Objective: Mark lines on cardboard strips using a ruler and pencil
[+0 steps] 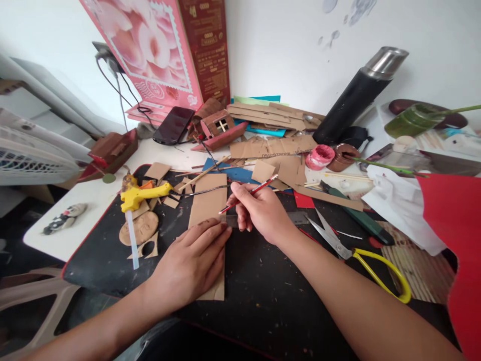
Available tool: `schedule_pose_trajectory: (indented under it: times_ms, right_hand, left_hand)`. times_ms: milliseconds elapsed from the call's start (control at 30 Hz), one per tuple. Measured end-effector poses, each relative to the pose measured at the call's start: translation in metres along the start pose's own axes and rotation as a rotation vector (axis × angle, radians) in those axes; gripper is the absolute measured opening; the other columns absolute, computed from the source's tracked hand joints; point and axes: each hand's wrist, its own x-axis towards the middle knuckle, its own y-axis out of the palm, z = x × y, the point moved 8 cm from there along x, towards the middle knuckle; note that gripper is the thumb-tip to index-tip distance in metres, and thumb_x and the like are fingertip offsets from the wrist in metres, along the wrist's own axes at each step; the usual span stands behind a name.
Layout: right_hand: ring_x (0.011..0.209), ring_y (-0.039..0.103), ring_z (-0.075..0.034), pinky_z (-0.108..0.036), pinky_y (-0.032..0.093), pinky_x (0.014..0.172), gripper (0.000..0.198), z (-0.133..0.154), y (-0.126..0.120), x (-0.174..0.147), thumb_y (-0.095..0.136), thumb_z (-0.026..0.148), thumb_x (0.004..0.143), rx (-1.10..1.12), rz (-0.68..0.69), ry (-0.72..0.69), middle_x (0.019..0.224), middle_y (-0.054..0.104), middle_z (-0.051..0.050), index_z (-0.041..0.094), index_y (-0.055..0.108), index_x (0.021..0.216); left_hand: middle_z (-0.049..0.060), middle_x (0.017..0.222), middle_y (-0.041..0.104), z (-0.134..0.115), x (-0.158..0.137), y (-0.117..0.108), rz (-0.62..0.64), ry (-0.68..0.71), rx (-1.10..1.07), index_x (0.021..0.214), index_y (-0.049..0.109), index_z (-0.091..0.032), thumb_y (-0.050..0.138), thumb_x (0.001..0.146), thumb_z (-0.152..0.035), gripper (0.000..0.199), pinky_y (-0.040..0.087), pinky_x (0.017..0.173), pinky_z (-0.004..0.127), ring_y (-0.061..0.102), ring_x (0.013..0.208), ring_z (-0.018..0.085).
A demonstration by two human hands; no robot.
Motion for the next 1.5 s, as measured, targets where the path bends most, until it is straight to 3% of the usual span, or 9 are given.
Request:
schedule_pose_trajectory:
  times_ms: [367,600,1067,1500]
  right_hand:
    - [0.039,0.057,-0.009,-0.020,0.039,0.038,0.047,0.0097,-0.0074,-0.0024,0.067,0.063,0.105,-0.161,-0.077,-0.145,0.050,0.057,0.007,0.021,0.070,0.083]
    - [0.039,0.057,-0.010,-0.020,0.037,0.036,0.050,0.0053,-0.0091,0.0000,0.070,0.067,0.102,-0.070,-0.068,-0.052,0.051,0.057,0.007,0.021,0.069,0.082]
    - [0.038,0.056,-0.009,-0.018,0.037,0.036,0.042,0.0063,-0.0050,-0.0015,0.064,0.049,0.111,-0.067,-0.034,-0.015,0.049,0.058,0.006,0.021,0.069,0.080]
    - [0.039,0.057,-0.010,-0.019,0.037,0.036,0.044,0.0045,-0.0058,-0.0002,0.066,0.056,0.108,-0.105,-0.024,-0.035,0.050,0.058,0.006,0.021,0.069,0.081]
  left_hand:
    - [0.014,0.131,0.080,-0.0014,0.0004,0.0004,0.006,0.001,0.005,0.137,0.071,-0.007,0.058,0.109,-0.014,0.031,0.069,0.105,0.045,0.075,0.127,0.031]
    - [0.016,0.133,0.078,-0.0004,0.0000,0.0000,0.010,0.001,0.003,0.137,0.071,-0.006,0.058,0.110,-0.014,0.031,0.068,0.106,0.045,0.074,0.128,0.032]
    - [0.015,0.133,0.079,0.0004,0.0005,0.0010,0.023,0.003,-0.018,0.141,0.070,-0.009,0.058,0.109,-0.015,0.035,0.069,0.109,0.044,0.075,0.129,0.031]
    - [0.017,0.134,0.078,-0.0012,0.0016,0.0021,0.037,0.019,-0.010,0.138,0.070,-0.004,0.056,0.110,-0.016,0.033,0.068,0.108,0.045,0.073,0.131,0.032]
